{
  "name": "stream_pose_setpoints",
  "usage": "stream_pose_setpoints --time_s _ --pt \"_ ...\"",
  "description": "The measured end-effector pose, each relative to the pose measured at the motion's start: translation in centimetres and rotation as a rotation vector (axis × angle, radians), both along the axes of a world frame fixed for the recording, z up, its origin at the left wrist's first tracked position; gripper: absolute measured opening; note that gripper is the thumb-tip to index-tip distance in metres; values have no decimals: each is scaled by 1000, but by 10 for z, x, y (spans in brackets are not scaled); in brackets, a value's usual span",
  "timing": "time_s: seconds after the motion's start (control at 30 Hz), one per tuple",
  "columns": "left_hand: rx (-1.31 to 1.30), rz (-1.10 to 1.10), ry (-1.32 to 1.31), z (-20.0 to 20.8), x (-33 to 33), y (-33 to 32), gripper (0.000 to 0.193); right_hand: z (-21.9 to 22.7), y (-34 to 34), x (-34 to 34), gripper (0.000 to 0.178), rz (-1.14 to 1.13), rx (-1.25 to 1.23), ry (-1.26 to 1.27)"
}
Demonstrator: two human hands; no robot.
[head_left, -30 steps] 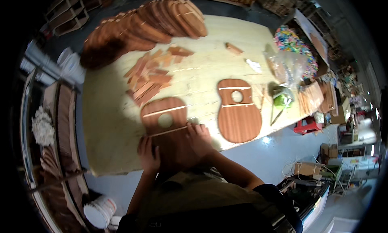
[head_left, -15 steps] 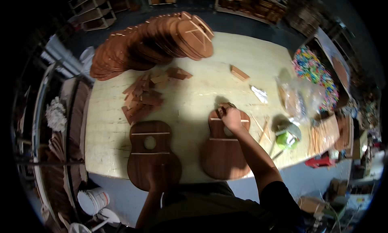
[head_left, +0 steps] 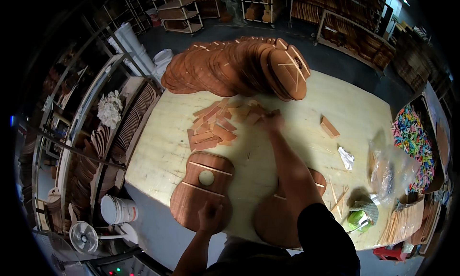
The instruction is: The person assembles wooden guitar-shaped bodies by applying glue to thin wooden strips and attaching them to the body. They repeatedly move the assembled parts to a drying rack and return to the workbench to continue the process.
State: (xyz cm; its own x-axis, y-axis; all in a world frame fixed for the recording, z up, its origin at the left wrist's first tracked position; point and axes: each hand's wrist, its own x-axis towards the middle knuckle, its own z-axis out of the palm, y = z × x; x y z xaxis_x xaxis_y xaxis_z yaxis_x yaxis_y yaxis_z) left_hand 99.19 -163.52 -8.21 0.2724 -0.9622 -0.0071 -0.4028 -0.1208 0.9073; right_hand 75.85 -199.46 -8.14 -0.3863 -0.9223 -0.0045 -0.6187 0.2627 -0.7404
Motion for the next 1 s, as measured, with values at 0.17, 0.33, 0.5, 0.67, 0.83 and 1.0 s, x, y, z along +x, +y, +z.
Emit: stream_pose_setpoints --time_s 0.17,0.33,0.5,0.67,0.83,1.0 --pt "-104 -53 -50 -2 2 0 17 23 35 -17 24 -46 -304 32" --pt "-90 -131 -30 3 7 -5 17 56 70 -32 12 -45 -547 248" --pt "221 -182 310 22 6 -11 17 88 104 -41 18 -147 -499 -706" --pt "-13 -295 825 58 -27 -28 38 135 233 18 22 77 -91 -1316" --pt "-85 -595 1127 96 -64 -34 40 151 347 27 19 215 -49 -1235" --pt "-89 -761 1418 82 -98 -4 34 161 398 -6 11 235 -173 -884"
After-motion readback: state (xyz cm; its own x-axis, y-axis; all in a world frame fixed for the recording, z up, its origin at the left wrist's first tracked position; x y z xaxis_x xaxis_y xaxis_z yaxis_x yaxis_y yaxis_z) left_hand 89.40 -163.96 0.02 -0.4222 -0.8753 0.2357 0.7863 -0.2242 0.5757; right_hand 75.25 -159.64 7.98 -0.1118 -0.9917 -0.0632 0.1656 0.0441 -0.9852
